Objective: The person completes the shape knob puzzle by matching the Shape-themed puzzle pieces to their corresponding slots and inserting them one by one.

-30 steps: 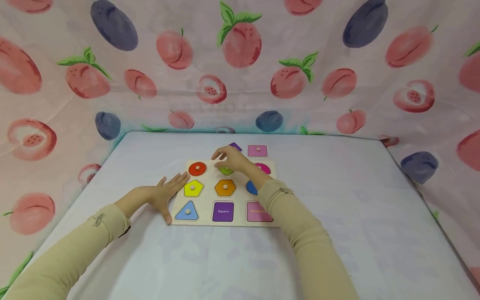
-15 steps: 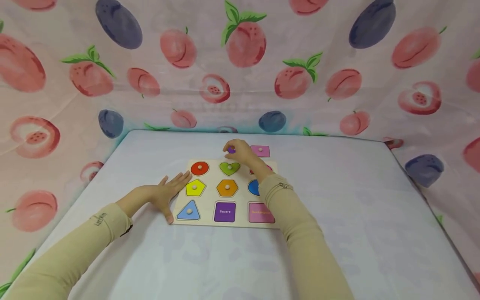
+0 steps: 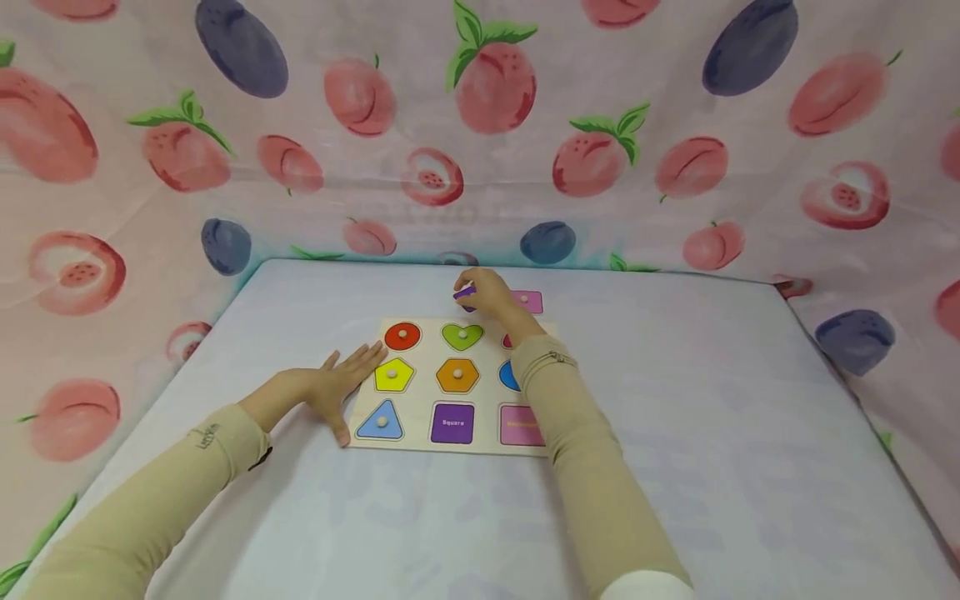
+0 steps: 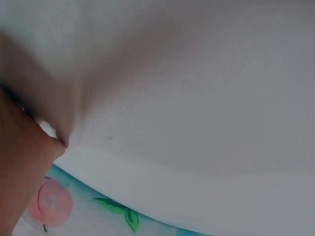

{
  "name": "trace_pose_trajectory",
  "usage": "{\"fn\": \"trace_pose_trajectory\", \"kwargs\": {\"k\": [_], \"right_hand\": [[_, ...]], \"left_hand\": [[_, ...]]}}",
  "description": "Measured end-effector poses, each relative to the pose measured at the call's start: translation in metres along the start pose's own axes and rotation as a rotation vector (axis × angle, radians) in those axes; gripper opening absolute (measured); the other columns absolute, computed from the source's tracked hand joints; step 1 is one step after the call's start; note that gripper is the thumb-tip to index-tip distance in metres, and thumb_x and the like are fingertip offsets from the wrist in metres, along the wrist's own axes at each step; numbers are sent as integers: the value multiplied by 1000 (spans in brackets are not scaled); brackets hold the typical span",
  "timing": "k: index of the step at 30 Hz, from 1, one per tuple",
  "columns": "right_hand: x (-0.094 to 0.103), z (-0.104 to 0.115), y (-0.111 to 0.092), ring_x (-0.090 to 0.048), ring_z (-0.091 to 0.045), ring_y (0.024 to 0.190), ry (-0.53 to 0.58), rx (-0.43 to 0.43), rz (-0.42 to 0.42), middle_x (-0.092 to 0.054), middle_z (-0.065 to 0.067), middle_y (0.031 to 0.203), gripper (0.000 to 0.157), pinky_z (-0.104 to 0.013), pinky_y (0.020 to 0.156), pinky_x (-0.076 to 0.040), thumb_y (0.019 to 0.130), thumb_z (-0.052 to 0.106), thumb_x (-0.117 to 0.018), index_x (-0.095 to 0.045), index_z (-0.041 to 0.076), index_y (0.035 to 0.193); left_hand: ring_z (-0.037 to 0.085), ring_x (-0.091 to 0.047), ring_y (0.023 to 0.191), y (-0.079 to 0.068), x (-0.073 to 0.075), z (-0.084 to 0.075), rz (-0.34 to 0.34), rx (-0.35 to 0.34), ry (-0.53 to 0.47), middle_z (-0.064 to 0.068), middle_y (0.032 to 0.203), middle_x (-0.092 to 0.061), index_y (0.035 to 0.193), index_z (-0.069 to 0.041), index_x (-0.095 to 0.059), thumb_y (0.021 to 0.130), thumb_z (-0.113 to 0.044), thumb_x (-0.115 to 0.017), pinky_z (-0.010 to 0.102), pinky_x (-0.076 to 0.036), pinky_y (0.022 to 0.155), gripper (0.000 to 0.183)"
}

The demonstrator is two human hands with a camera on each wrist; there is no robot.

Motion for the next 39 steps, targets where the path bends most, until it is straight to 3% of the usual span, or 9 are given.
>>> {"fn": "trace_pose_trajectory", "kwargs": {"k": [8,13,17,21,25,28,32,35,39], "right_hand": [[-2,-34,7,-51,-37,117,-17,-75,23,-61,-18,119,25,-43,105,-41,88,8,-65,-64,-1,111],[-31,-110,60,-58,-24,104,17,17,-6,-67,-5,106,24,-31,96,-46,84,29,-72,-70,13,101],[-57,-161,95,-56,-22,92,-36,49,-30,-67,-2,100,16,-35,87,-47,84,26,-72,-70,16,96],[-62,-171,106,-51,-17,80,-99,74,-96,-65,2,90,9,-35,76,-44,83,27,-71,-70,19,86],[-67,-174,116,-57,-21,90,-160,37,-60,-69,-4,100,16,-38,85,-45,86,28,-69,-72,14,93],[-70,-180,125,-58,-19,92,-183,31,-58,-68,0,100,17,-38,88,-46,86,36,-68,-72,19,89],[-60,-159,111,-57,-18,88,-189,-2,-102,-66,2,92,13,-37,84,-47,86,34,-68,-69,22,80],[-39,-110,79,-58,-26,95,-167,-99,-73,-68,-8,99,12,-41,90,-47,89,21,-66,-70,11,88],[-12,-47,38,-58,-31,97,-161,-146,-66,-68,-17,102,13,-44,93,-46,89,12,-65,-69,0,92]], "left_hand": [[31,16,146,8,-3,-5,24,-7,16,8,158,18,151,-11,11,57,-48,-86,60,11,113,140],[32,15,146,4,-2,-9,23,-14,-4,10,158,18,151,-10,11,58,-48,-86,60,11,113,139],[32,15,146,1,-1,-7,13,5,-3,10,158,18,151,-10,11,58,-46,-86,60,10,113,139],[33,14,146,0,1,-4,-1,6,5,11,158,16,151,-10,10,57,-46,-87,62,10,113,140],[32,14,146,1,1,-1,-8,14,3,10,159,16,151,-12,11,56,-46,-87,61,10,113,140],[31,15,146,1,1,0,-6,21,1,8,159,17,151,-13,11,56,-47,-87,60,10,113,140],[31,15,146,1,2,-1,-6,21,-1,8,159,17,151,-12,10,56,-47,-87,60,10,113,140],[30,15,146,1,2,-2,-2,24,9,7,159,18,151,-12,11,56,-48,-87,60,9,114,141],[30,15,146,0,2,0,1,30,17,7,158,19,151,-13,12,56,-49,-86,60,9,114,141]]}}
Point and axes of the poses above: each hand's wrist, its own y-axis towards the middle knuckle, its own x-axis out of the back of the hand, z = x × y, the point moved 6 cm from there along y, towards the middle knuckle
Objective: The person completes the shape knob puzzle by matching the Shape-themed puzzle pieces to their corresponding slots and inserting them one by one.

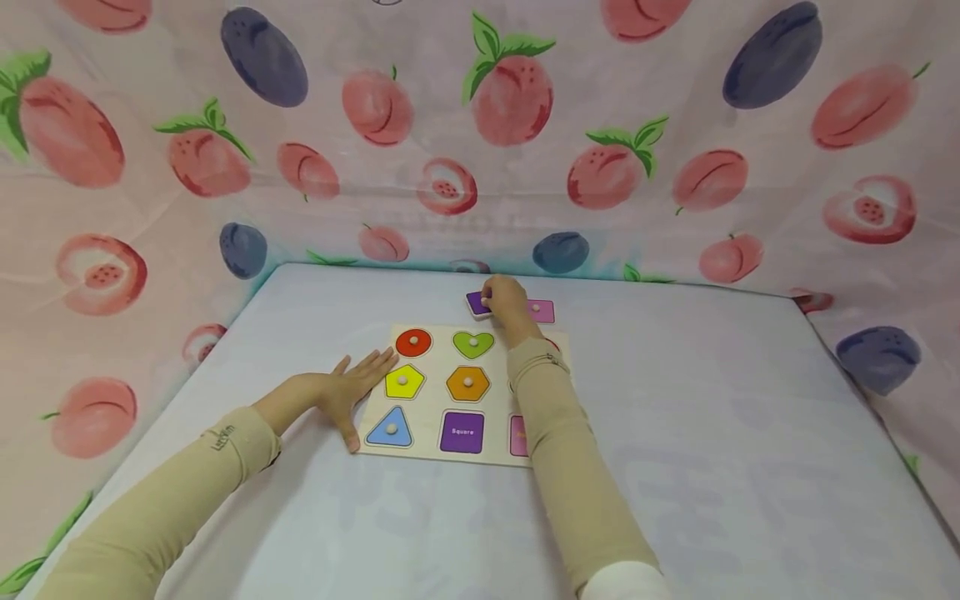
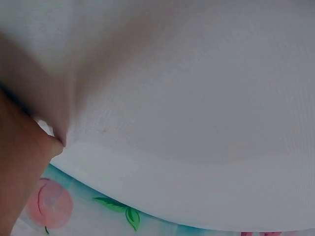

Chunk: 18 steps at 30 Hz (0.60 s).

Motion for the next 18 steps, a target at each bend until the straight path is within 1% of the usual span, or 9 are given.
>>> {"fn": "trace_pose_trajectory", "kwargs": {"k": [2,4,8,13,18], "right_hand": [[11,11,-14,-58,-31,96,-22,18,-14,-68,-18,102,14,-43,92,-47,89,13,-64,-69,-1,91],[16,18,-21,-58,-30,95,-42,30,-20,-67,-17,102,17,-42,91,-47,90,15,-63,-69,0,92],[21,25,-26,-58,-30,97,-59,36,-25,-67,-16,105,18,-41,92,-48,91,17,-63,-69,0,94],[24,27,-30,-57,-28,95,-79,30,-17,-66,-15,106,16,-40,91,-48,91,17,-63,-68,2,94],[23,28,-39,-56,-27,91,-81,38,15,-66,-14,108,15,-41,89,-48,91,15,-62,-67,2,94]], "left_hand": [[30,15,146,2,-1,0,-1,2,8,7,158,18,151,-13,12,56,-49,-86,60,9,114,142],[30,15,146,2,-1,1,-3,6,17,7,158,18,151,-13,12,56,-50,-86,60,9,114,142],[30,15,146,0,1,3,-2,10,23,8,158,18,151,-13,13,56,-49,-86,61,9,114,142],[30,15,146,0,1,2,6,6,7,8,158,19,151,-13,13,55,-49,-87,61,9,113,142],[31,16,146,2,-2,1,9,-6,10,9,158,19,151,-13,13,56,-50,-86,61,9,113,142]]}}
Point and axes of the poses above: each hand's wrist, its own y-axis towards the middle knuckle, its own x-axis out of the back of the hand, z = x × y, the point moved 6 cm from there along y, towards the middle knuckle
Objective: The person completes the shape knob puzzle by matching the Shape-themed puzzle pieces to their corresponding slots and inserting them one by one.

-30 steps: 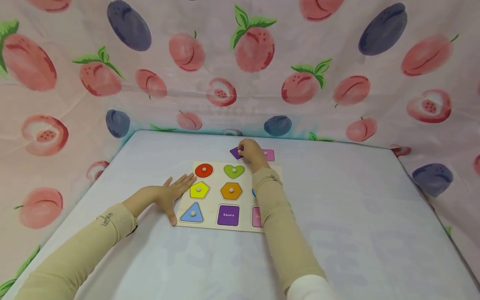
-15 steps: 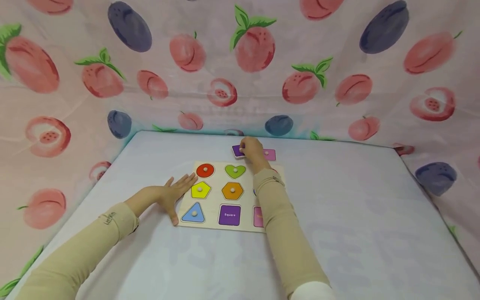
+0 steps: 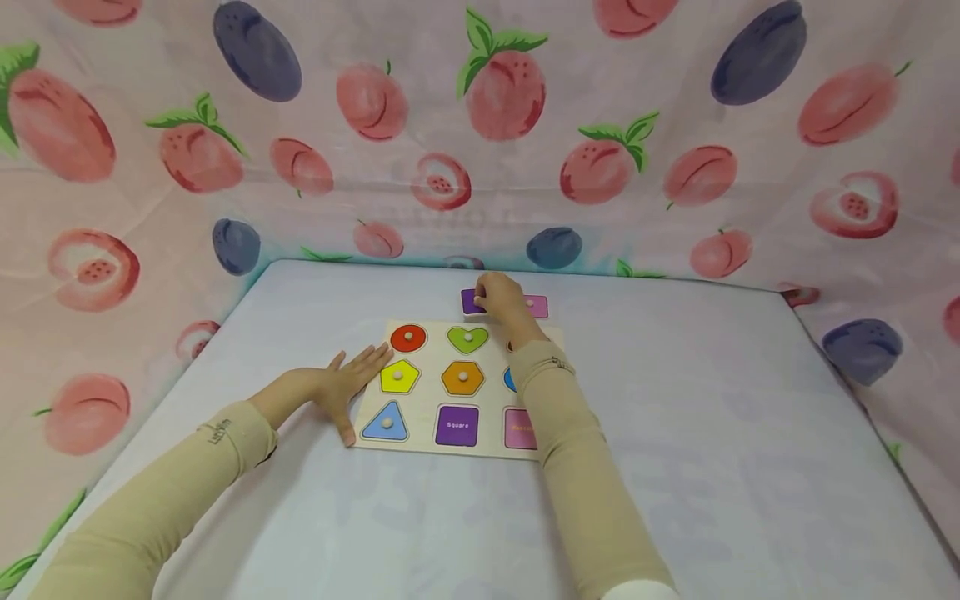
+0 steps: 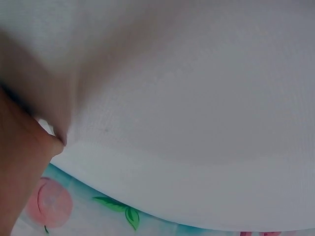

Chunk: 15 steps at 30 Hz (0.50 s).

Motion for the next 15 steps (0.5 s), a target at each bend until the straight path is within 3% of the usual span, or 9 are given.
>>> {"fn": "trace_pose_trajectory", "kwargs": {"k": [8,15], "right_hand": [[-3,3,-12,-57,-28,96,-8,8,25,-65,-15,111,15,-42,93,-47,92,17,-61,-66,3,96],[-6,-2,-19,-57,-29,99,77,30,19,-66,-15,110,17,-40,94,-47,91,17,-62,-67,2,96]], "left_hand": [[31,16,146,-1,-2,1,9,2,-10,9,158,19,150,-12,13,57,-49,-86,60,10,113,141],[31,16,146,-1,-1,1,0,-10,13,9,158,20,150,-11,14,57,-50,-86,61,9,113,142]]}}
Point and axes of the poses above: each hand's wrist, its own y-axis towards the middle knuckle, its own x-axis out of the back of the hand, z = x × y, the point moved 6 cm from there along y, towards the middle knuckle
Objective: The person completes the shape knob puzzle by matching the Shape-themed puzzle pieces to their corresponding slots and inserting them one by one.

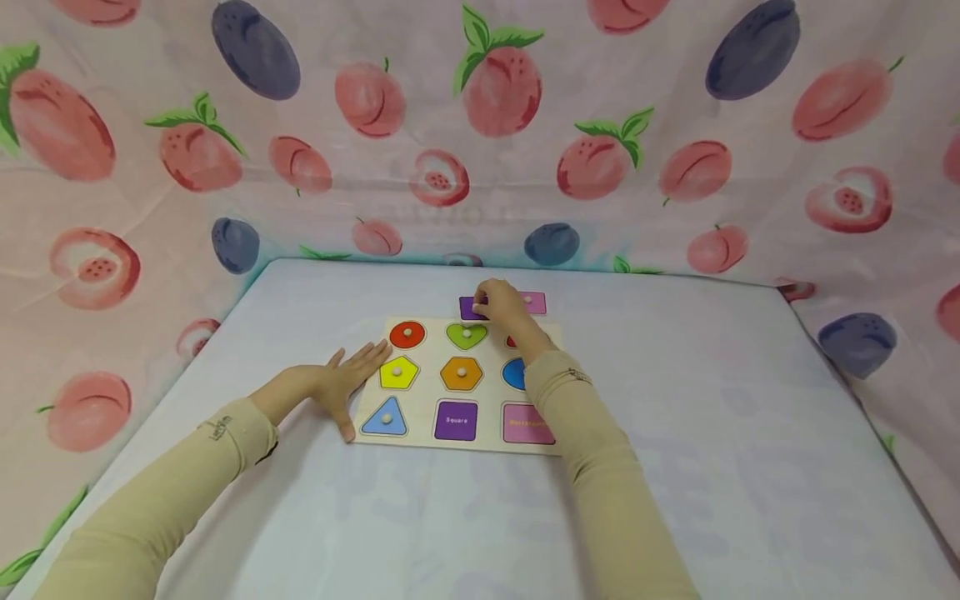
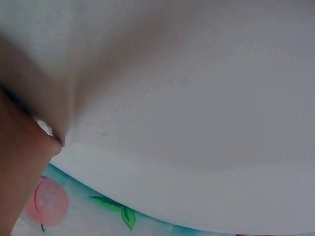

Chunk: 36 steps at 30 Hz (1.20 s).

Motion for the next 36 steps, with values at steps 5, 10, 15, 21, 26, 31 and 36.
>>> {"fn": "trace_pose_trajectory", "kwargs": {"k": [5,10,15,21,26,31,36], "right_hand": [[-1,-4,-7,-53,-26,90,32,-9,7,-66,-14,104,17,-39,86,-47,91,17,-62,-68,2,95],[1,-1,-15,-51,-25,86,7,-10,9,-66,-13,104,17,-38,82,-46,91,19,-63,-68,4,95],[0,7,-24,-54,-23,86,-22,39,5,-67,-13,108,16,-34,79,-47,90,20,-64,-69,5,94],[1,22,-37,-55,-23,85,-38,104,-16,-68,-13,105,13,-33,78,-47,89,17,-66,-68,4,90],[1,31,-47,-57,-23,84,-69,128,-24,-69,-13,100,14,-34,82,-51,88,17,-66,-68,3,89],[1,34,-55,-56,-22,82,-72,115,-18,-69,-11,97,14,-32,78,-51,89,18,-66,-68,4,89],[0,34,-63,-54,-20,77,-56,129,-17,-69,-9,89,14,-28,71,-48,88,19,-67,-68,5,88]], "left_hand": [[34,15,146,0,1,-1,-2,-13,-5,12,158,18,150,-8,12,58,-49,-86,63,9,112,141],[32,15,146,2,1,-2,3,-9,10,10,158,19,150,-10,13,58,-50,-85,62,9,113,140],[32,15,146,3,0,-3,2,-1,2,9,158,19,150,-11,13,58,-50,-85,62,8,113,140],[32,15,146,1,1,-3,-3,12,-5,9,158,18,151,-11,12,58,-49,-85,62,8,113,140],[32,15,146,-1,2,-3,-2,16,8,10,158,17,150,-10,13,59,-49,-85,62,8,113,139],[33,15,146,-1,2,-3,-3,17,0,10,158,18,150,-10,12,59,-49,-85,62,8,113,139],[33,15,146,1,1,-3,-6,9,-11,11,158,18,150,-10,13,58,-50,-85,63,9,112,140]]}}
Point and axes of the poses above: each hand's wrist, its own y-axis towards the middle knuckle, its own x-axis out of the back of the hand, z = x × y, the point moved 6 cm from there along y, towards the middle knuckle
